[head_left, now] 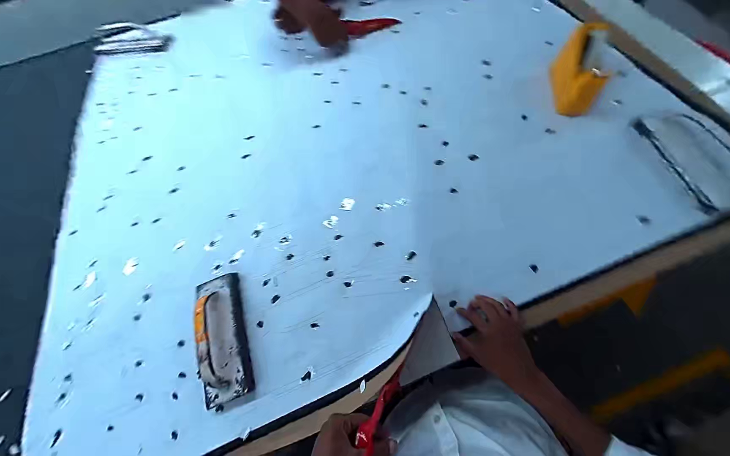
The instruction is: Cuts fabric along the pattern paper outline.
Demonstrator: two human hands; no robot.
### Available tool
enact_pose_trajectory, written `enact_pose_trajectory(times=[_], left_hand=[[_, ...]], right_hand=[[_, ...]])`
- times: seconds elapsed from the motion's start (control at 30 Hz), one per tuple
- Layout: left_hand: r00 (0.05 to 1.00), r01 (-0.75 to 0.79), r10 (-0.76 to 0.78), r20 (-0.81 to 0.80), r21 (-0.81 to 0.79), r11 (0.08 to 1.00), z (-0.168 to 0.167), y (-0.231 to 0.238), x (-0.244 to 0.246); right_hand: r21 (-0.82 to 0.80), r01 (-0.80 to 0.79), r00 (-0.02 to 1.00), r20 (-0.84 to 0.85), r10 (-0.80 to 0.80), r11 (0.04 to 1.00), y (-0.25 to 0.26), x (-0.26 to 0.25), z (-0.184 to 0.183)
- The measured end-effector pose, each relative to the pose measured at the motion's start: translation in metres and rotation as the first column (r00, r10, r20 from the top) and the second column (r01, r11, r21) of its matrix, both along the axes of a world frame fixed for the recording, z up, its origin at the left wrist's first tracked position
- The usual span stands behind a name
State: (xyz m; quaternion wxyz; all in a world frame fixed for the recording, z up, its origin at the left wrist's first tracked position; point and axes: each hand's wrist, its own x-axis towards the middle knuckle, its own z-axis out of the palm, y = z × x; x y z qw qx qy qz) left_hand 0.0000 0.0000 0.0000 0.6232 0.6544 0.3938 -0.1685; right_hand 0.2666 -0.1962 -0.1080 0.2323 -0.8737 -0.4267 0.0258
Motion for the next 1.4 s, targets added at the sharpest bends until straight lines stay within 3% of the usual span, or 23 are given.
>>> enact_pose_trajectory(times=[0.17, 0.3, 0.43, 0.67, 0.8, 1.07, 1.4], left_hand=[[0.996, 0.087, -0.086, 0.017, -0.148, 0.985, -0.004, 0.03, -0.001], [0.945, 0.324, -0.324, -0.053, -0.01, 0.946, -0.016, 0.056, 0.007], [0.791, 0.605, -0.579, -0.198, 0.106, 0.789, -0.019, 0.082, 0.016], [0.665, 0.743, -0.678, -0.314, 0.179, 0.646, -0.008, 0.108, 0.041], [0.641, 0.764, -0.697, -0.323, 0.174, 0.621, -0.002, 0.119, 0.054], [0.78, 0.59, -0.573, -0.251, -0.009, 0.807, 0.007, 0.119, 0.057], [0.719, 0.625, -0.649, -0.249, -0.176, 0.76, 0.011, 0.152, 0.075]], right_hand=[[-0.003, 0.159, 0.987, 0.023, -0.158, 0.987, 0.006, -0.032, 0.003], [-0.032, 0.214, 0.977, 0.009, -0.214, 0.976, 0.012, -0.045, 0.004], [0.003, 0.265, 0.964, 0.033, -0.265, 0.964, 0.017, -0.05, 0.004], [0.079, 0.278, 0.959, 0.034, -0.281, 0.957, 0.017, -0.056, -0.003], [0.105, 0.285, 0.957, 0.034, -0.29, 0.953, 0.016, -0.06, -0.013], [0.154, 0.282, 0.958, 0.0, -0.285, 0.947, 0.011, -0.062, -0.02], [0.144, 0.454, 0.889, -0.147, -0.435, 0.879, 0.02, -0.087, -0.002]])
